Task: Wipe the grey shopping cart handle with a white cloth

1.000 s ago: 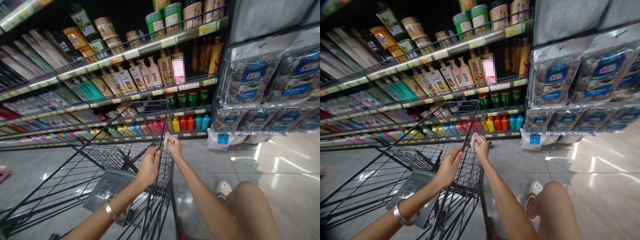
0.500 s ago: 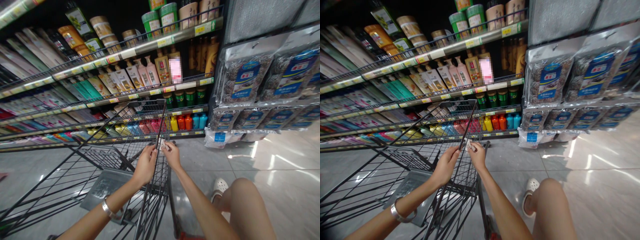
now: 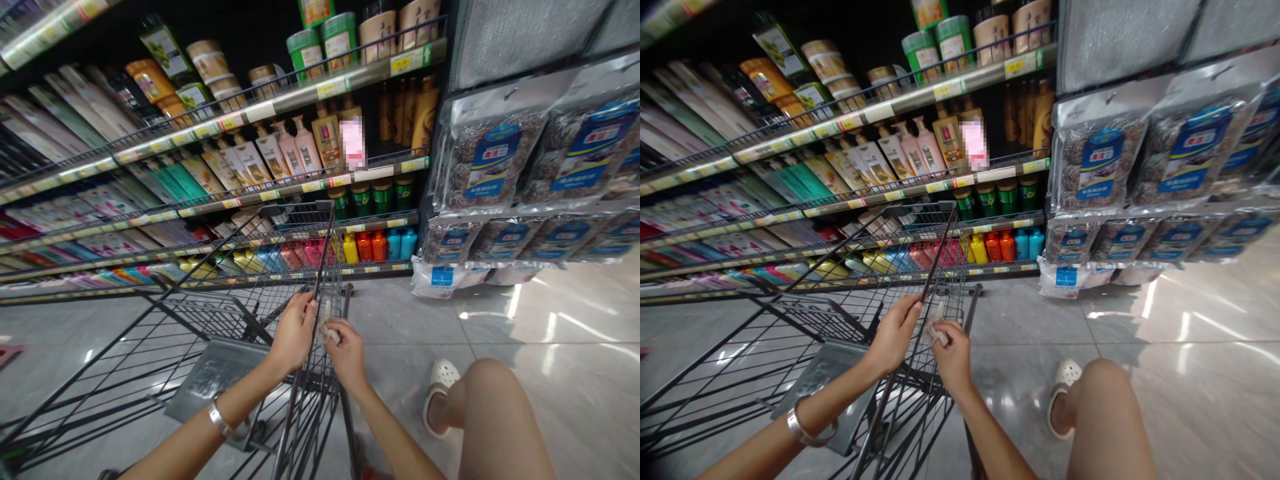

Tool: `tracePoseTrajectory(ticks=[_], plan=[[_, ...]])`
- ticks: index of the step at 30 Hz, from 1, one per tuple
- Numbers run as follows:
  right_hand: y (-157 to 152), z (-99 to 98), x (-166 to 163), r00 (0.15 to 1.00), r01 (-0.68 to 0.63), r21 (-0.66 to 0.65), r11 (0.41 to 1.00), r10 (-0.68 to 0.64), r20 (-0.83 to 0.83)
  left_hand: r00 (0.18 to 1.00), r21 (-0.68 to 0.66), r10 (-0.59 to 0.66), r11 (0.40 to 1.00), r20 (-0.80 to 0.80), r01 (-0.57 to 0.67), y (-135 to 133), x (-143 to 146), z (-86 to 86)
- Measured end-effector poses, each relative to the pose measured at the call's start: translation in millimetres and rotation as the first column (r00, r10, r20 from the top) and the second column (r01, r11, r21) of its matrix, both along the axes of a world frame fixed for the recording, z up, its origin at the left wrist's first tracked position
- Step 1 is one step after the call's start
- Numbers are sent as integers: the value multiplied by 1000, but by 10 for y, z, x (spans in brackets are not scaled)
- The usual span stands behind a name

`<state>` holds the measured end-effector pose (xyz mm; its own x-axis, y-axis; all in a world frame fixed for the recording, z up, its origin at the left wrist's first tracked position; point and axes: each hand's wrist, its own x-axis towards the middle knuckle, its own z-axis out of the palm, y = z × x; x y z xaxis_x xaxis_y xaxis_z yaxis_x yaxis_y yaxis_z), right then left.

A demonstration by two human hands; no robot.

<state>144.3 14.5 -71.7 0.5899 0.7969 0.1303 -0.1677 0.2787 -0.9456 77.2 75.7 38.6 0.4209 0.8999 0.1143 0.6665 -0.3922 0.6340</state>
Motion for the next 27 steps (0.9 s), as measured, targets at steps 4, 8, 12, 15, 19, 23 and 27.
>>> tracePoseTrajectory(ticks=[4,8,12,15,19,23,27], plan=[[-159,-21,13,996,-73,-13,997,72,-55,1000,-3,-1,1000,17,1,-6,-9,-4],[-103,-96,251,976,-120,-111,987,97,-197,999,-7,-7,1000,41,7,-13,-10,14],[253,-109,510,958,163,-197,967,-203,-204,999,-21,-15,1000,42,16,-26,6,43],[642,-68,594,953,234,-146,961,-257,-162,999,-20,-21,1000,44,22,-37,12,54],[1102,-19,591,944,272,-140,952,-292,-156,999,-20,-19,1000,42,20,-44,8,55],[1310,14,501,957,237,-98,967,-250,-149,998,-13,-22,1000,55,23,-39,9,55],[1233,27,392,982,109,-2,994,-108,-154,997,-9,-30,999,70,31,-28,11,55]])
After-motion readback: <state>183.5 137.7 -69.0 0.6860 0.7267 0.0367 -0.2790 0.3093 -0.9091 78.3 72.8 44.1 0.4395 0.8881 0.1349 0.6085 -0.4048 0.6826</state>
